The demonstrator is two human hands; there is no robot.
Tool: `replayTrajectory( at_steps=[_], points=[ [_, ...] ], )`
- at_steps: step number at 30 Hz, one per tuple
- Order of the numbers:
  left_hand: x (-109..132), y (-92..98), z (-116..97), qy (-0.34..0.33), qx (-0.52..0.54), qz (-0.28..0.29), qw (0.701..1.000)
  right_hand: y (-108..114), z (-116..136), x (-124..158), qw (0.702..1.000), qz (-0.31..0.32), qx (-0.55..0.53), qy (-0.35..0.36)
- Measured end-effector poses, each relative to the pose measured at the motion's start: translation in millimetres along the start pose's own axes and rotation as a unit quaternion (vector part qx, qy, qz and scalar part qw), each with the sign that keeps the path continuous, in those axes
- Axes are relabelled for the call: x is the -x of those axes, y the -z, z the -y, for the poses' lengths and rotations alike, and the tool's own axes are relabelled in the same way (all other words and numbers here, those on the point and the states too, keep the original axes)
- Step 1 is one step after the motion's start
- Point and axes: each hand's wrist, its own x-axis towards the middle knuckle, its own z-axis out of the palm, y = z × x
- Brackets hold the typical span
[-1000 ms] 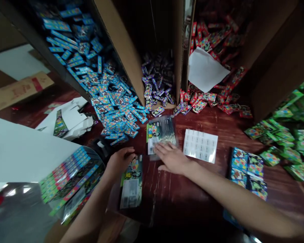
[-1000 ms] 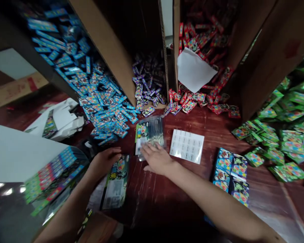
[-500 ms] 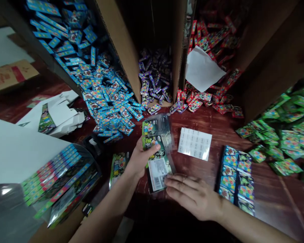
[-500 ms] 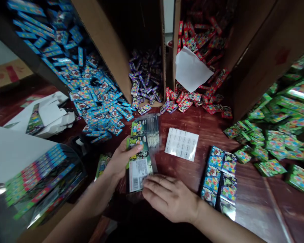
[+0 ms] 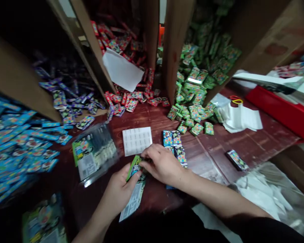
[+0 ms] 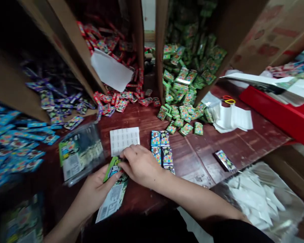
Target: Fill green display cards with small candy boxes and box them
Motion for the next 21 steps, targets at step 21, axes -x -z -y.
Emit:
replayTrajectory(
  at_steps=[21],
  points=[
    [30,-36.6,20,0.073,-0.031,-0.253,0.964,-93,14,45,0.978,-0.056,-0.018,-0.198]
  ],
)
